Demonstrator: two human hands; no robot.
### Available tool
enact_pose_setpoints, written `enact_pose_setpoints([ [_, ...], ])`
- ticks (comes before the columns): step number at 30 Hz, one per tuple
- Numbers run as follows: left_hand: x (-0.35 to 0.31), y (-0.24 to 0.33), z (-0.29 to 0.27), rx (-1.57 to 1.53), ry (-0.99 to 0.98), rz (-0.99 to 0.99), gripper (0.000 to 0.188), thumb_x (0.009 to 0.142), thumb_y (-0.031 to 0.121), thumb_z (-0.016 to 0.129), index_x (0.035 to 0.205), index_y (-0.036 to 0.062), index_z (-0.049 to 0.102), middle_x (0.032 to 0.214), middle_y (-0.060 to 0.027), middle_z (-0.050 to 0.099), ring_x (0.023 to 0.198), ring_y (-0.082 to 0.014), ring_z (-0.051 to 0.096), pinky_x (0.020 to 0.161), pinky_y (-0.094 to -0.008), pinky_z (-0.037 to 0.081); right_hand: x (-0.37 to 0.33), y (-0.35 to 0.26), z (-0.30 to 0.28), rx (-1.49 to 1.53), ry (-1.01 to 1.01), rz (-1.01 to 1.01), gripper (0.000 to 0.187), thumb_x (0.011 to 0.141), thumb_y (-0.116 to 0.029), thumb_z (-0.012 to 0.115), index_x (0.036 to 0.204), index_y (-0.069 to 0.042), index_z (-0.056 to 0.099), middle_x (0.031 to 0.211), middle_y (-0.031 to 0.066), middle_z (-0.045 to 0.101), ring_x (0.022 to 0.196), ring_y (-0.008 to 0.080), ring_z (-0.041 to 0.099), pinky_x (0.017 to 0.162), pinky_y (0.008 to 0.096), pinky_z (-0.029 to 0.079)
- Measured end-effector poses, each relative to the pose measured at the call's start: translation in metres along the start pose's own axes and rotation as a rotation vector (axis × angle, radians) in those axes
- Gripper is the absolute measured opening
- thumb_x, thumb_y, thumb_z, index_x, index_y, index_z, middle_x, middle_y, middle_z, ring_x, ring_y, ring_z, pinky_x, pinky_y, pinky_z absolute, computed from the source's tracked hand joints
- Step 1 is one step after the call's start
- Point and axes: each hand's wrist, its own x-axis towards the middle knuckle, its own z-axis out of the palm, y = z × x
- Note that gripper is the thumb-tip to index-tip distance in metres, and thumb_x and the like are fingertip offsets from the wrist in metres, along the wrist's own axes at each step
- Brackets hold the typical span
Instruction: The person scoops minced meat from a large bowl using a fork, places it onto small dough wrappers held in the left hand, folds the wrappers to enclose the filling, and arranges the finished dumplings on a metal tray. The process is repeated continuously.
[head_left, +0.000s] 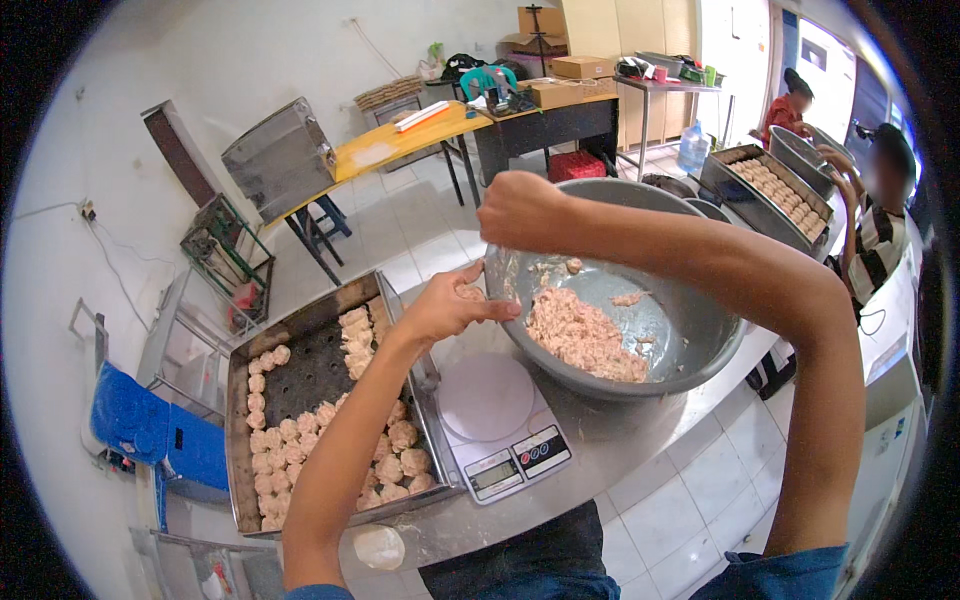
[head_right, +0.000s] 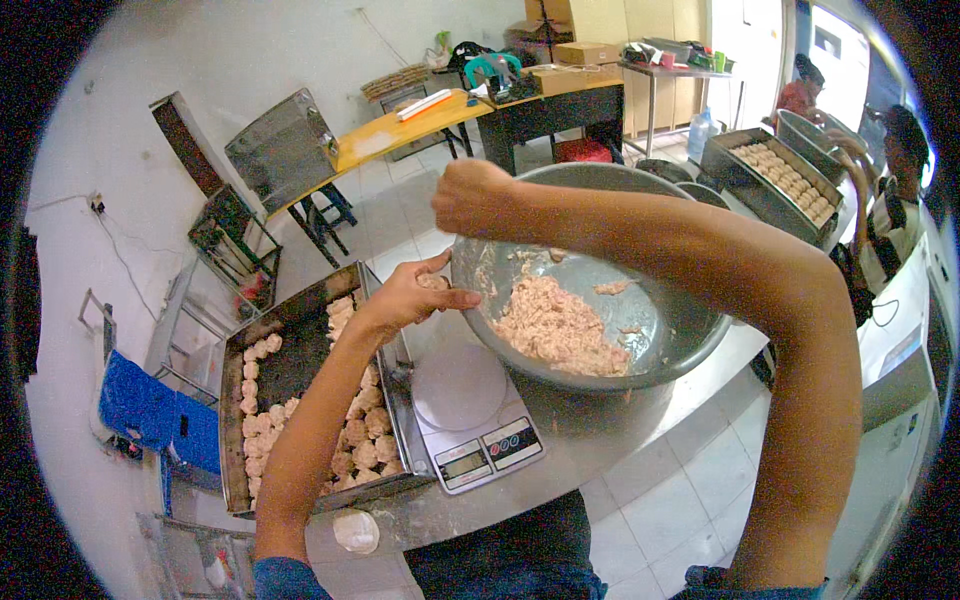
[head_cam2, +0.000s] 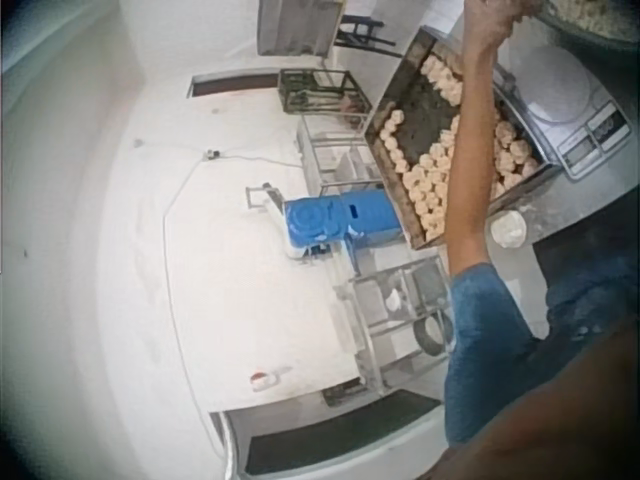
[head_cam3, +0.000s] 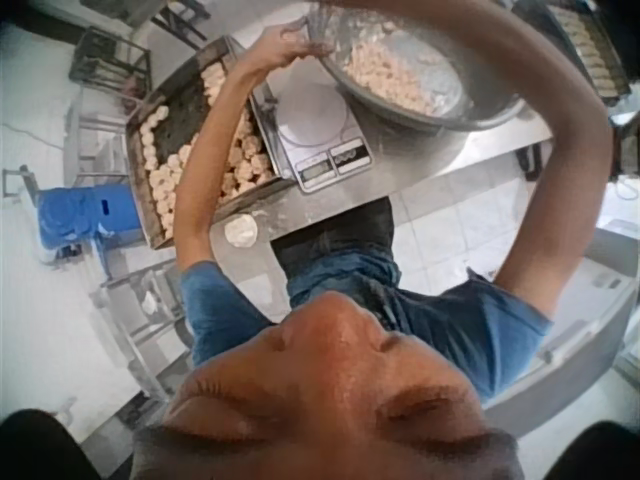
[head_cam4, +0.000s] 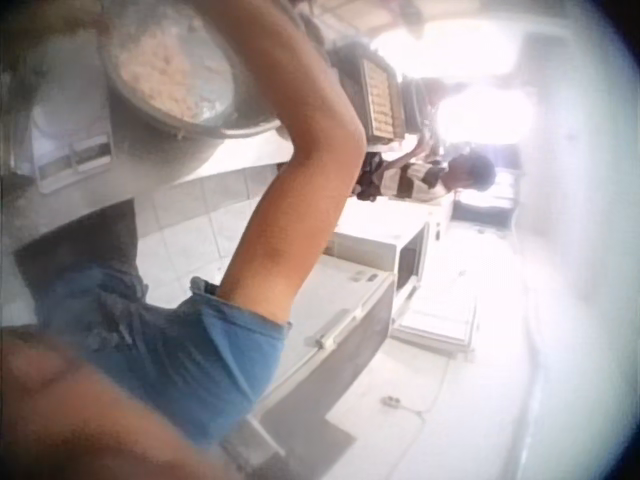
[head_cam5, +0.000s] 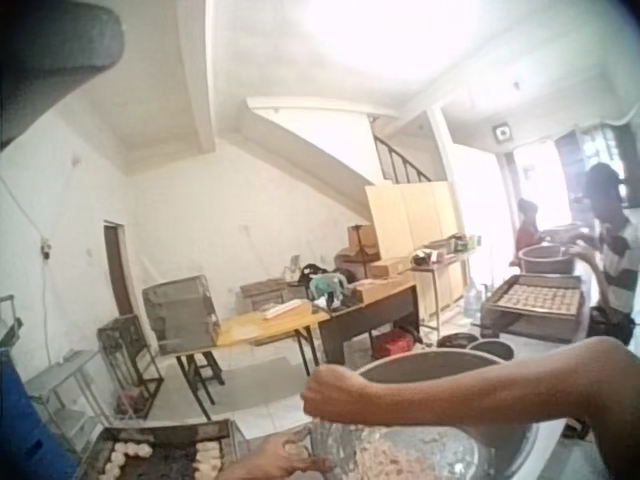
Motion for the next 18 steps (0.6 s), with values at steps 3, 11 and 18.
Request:
enact_pose_setpoints([
  [3,-0.001,-0.017,-0.011,0.02,0.02,-0.031,0.11,0.058,0.043,0.097,0.145,-0.0015,0.048,0.1,-0.0066,0.069,0.078,-0.0099,0.059,0.067,-0.0247,0.046,-0.002,-0.023,-0.025,0.015,-0.002,-0.101,0.013,0.082,-0.022,0.068,0.074,-0.015,0.075,0.075,0.0039,0.073,0.073,0.0248,0.073,0.058,0.0416,0.056],
  [11,-0.001,-0.001,-0.005,0.035,0.048,0.088,0.106,0.067,0.035,0.094,0.152,0.0022,0.039,0.077,0.0063,0.056,0.061,-0.0044,0.042,0.055,-0.0233,0.034,-0.039,0.011,-0.052,0.069,-0.099,0.024,0.008,0.08,-0.018,0.074,0.073,-0.013,0.075,0.074,0.0048,0.073,0.072,0.0205,0.074,0.057,0.0331,0.058],
  [18,-0.002,-0.004,-0.012,0.068,0.005,-0.035,0.118,0.062,0.041,0.096,0.151,-0.0065,0.034,0.1,-0.0069,0.07,0.087,-0.0121,0.062,0.075,-0.0261,0.048,-0.019,-0.003,-0.049,0.032,0.133,-0.086,0.013,0.079,-0.017,0.073,0.067,-0.015,0.072,0.07,0.0047,0.072,0.07,0.0205,0.073,0.057,0.0337,0.057],
])
